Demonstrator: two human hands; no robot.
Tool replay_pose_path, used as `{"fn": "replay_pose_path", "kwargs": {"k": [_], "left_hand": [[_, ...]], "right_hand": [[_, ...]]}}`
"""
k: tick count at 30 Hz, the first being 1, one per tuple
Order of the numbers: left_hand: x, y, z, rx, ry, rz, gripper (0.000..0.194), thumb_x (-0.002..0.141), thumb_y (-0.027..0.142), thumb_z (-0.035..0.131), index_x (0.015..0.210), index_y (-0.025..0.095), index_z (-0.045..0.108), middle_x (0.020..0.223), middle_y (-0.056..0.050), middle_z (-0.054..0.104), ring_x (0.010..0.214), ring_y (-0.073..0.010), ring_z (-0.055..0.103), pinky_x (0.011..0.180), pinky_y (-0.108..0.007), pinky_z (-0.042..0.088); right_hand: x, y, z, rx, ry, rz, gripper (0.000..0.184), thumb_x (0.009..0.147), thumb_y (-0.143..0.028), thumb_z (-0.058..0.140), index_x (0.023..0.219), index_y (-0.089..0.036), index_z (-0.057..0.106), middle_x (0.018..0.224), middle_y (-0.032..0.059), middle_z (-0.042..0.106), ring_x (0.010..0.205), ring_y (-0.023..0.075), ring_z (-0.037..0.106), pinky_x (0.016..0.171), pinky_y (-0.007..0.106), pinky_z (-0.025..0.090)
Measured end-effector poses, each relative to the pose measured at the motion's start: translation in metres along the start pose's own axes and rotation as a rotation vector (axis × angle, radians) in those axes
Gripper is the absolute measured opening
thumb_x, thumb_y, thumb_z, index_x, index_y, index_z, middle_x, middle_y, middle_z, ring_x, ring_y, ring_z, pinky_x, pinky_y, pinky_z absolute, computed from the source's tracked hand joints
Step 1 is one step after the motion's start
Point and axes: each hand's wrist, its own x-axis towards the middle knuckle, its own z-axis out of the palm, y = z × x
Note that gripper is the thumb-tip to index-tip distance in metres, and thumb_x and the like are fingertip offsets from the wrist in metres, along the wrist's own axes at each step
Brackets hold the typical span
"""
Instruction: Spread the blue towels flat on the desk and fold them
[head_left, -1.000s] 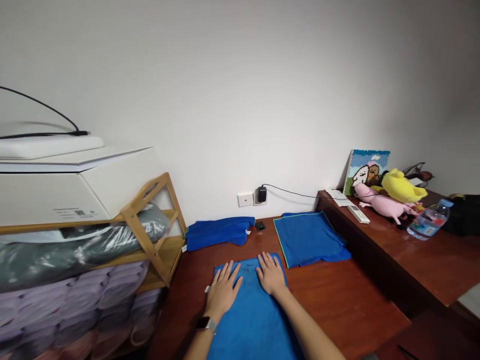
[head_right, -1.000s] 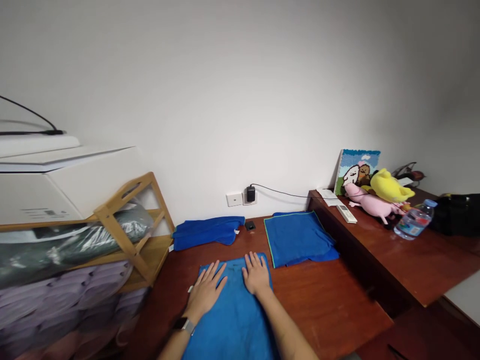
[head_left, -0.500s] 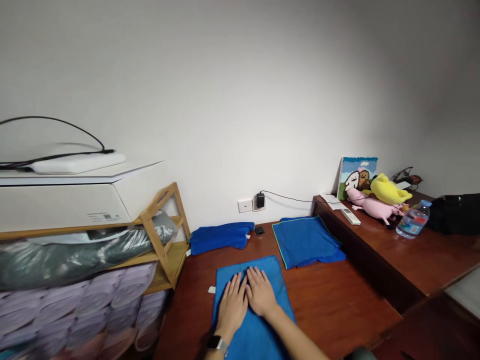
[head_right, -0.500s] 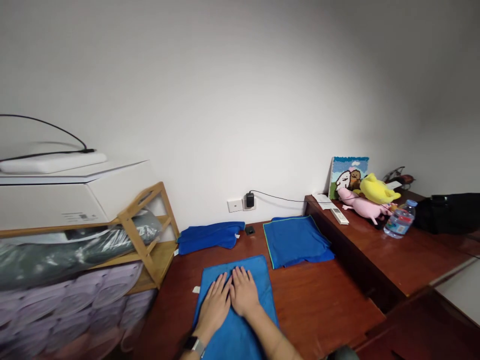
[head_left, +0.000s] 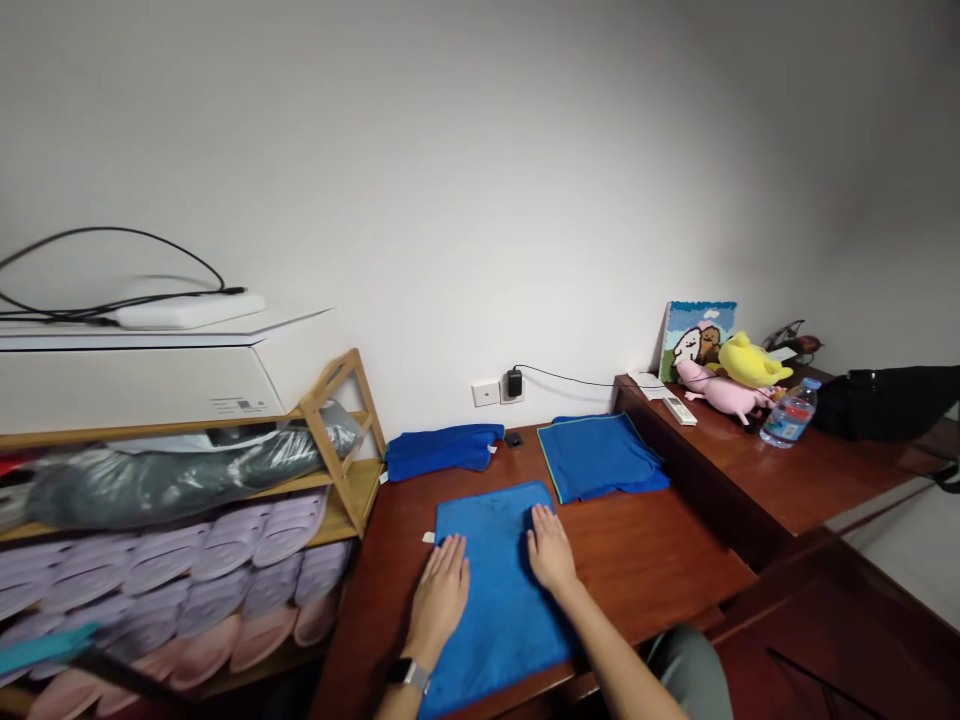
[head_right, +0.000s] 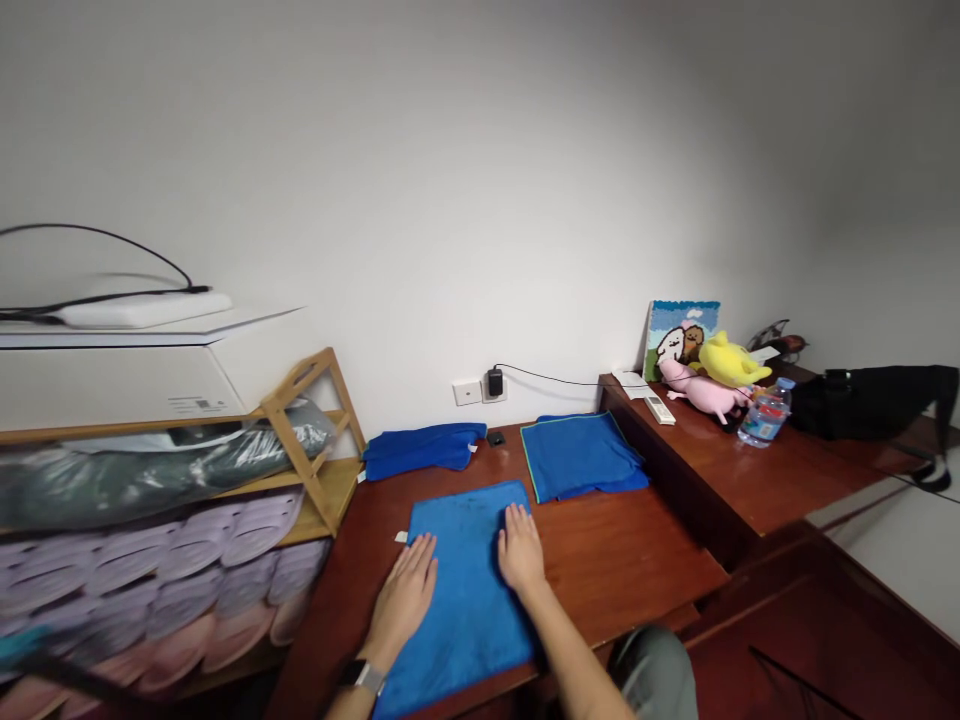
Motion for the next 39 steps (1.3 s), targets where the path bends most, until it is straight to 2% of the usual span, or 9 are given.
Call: {"fn": "replay_pose_path", "kwargs": {"k": [3, 6, 12, 15, 20, 24, 29, 34, 39], "left_hand": [[-0.031, 0.029, 0.005, -0.002, -0.029, 0.03, 0.055, 0.107, 0.038, 0.032, 0.154, 0.022, 0.057, 0.16, -0.009, 0.059, 0.15, -0.0266, 0.053, 0.126, -0.051, 0.044], [-0.056, 0.036, 0.01, 0.038, -0.099, 0.021, 0.057, 0.106, 0.042, 0.034, 0.156, 0.022, 0.054, 0.164, -0.01, 0.052, 0.154, -0.0284, 0.048, 0.126, -0.054, 0.042], [-0.063, 0.009, -0.004, 0.07, -0.131, -0.041, 0.062, 0.106, 0.047, 0.035, 0.158, 0.017, 0.051, 0.166, -0.012, 0.05, 0.155, -0.0285, 0.046, 0.127, -0.054, 0.041], [-0.06, 0.012, -0.015, 0.06, -0.114, 0.005, 0.061, 0.106, 0.046, 0.034, 0.153, 0.014, 0.057, 0.161, -0.014, 0.055, 0.152, -0.0285, 0.051, 0.127, -0.053, 0.042], [-0.061, 0.049, -0.016, 0.04, -0.06, 0.095, 0.056, 0.107, 0.038, 0.032, 0.152, 0.017, 0.06, 0.159, -0.012, 0.059, 0.15, -0.0263, 0.053, 0.126, -0.049, 0.043], [-0.076, 0.062, -0.004, 0.049, -0.1, 0.084, 0.055, 0.106, 0.037, 0.034, 0.153, 0.023, 0.058, 0.162, -0.009, 0.056, 0.151, -0.0263, 0.051, 0.126, -0.051, 0.043], [-0.112, 0.039, 0.0, 0.105, -0.042, -0.047, 0.064, 0.105, 0.05, 0.036, 0.157, 0.016, 0.053, 0.164, -0.015, 0.052, 0.153, -0.0311, 0.048, 0.126, -0.055, 0.043], [-0.145, 0.02, -0.009, 0.111, 0.011, -0.051, 0.063, 0.105, 0.045, 0.033, 0.159, 0.019, 0.051, 0.162, -0.013, 0.056, 0.152, -0.0304, 0.05, 0.124, -0.055, 0.045], [-0.112, 0.021, -0.021, 0.083, 0.041, -0.04, 0.059, 0.104, 0.042, 0.035, 0.152, 0.017, 0.059, 0.16, -0.013, 0.058, 0.151, -0.0316, 0.051, 0.125, -0.054, 0.045]], "right_hand": [[-0.039, -0.027, 0.021, 0.038, -0.023, -0.133, 0.059, 0.11, -0.037, 0.034, 0.165, -0.018, 0.043, 0.171, 0.0074, 0.038, 0.162, 0.025, 0.03, 0.134, 0.045, 0.024], [-0.064, -0.035, 0.029, 0.07, -0.105, -0.183, 0.062, 0.111, -0.048, 0.034, 0.167, -0.02, 0.04, 0.173, 0.0061, 0.035, 0.163, 0.0248, 0.028, 0.135, 0.047, 0.019], [-0.069, 0.014, -0.011, -0.073, -0.163, 0.057, 0.064, 0.112, -0.043, 0.024, 0.17, -0.015, 0.029, 0.176, 0.0073, 0.021, 0.165, 0.0233, 0.019, 0.135, 0.048, 0.014], [-0.07, 0.023, -0.023, -0.133, -0.191, 0.121, 0.066, 0.111, -0.041, 0.025, 0.169, -0.009, 0.029, 0.176, 0.011, 0.02, 0.165, 0.0255, 0.018, 0.134, 0.048, 0.015], [-0.085, -0.021, -0.005, -0.036, -0.087, -0.078, 0.065, 0.112, -0.041, 0.024, 0.168, -0.009, 0.033, 0.175, 0.0116, 0.024, 0.165, 0.0254, 0.019, 0.135, 0.046, 0.016], [-0.097, -0.045, 0.013, 0.045, -0.139, -0.16, 0.063, 0.113, -0.042, 0.023, 0.168, -0.015, 0.036, 0.173, 0.0087, 0.032, 0.164, 0.0229, 0.024, 0.135, 0.045, 0.018], [-0.103, -0.004, 0.002, -0.032, -0.131, -0.044, 0.063, 0.112, -0.043, 0.024, 0.169, -0.016, 0.033, 0.174, 0.0085, 0.026, 0.164, 0.0235, 0.021, 0.135, 0.048, 0.015], [-0.114, 0.039, -0.017, -0.088, -0.117, 0.072, 0.065, 0.11, -0.043, 0.032, 0.168, -0.014, 0.035, 0.174, 0.0089, 0.027, 0.163, 0.0252, 0.025, 0.134, 0.046, 0.02], [-0.098, 0.022, -0.015, -0.034, -0.024, 0.023, 0.063, 0.11, -0.041, 0.029, 0.167, -0.015, 0.04, 0.172, 0.0066, 0.032, 0.163, 0.0252, 0.027, 0.134, 0.046, 0.024]]}}
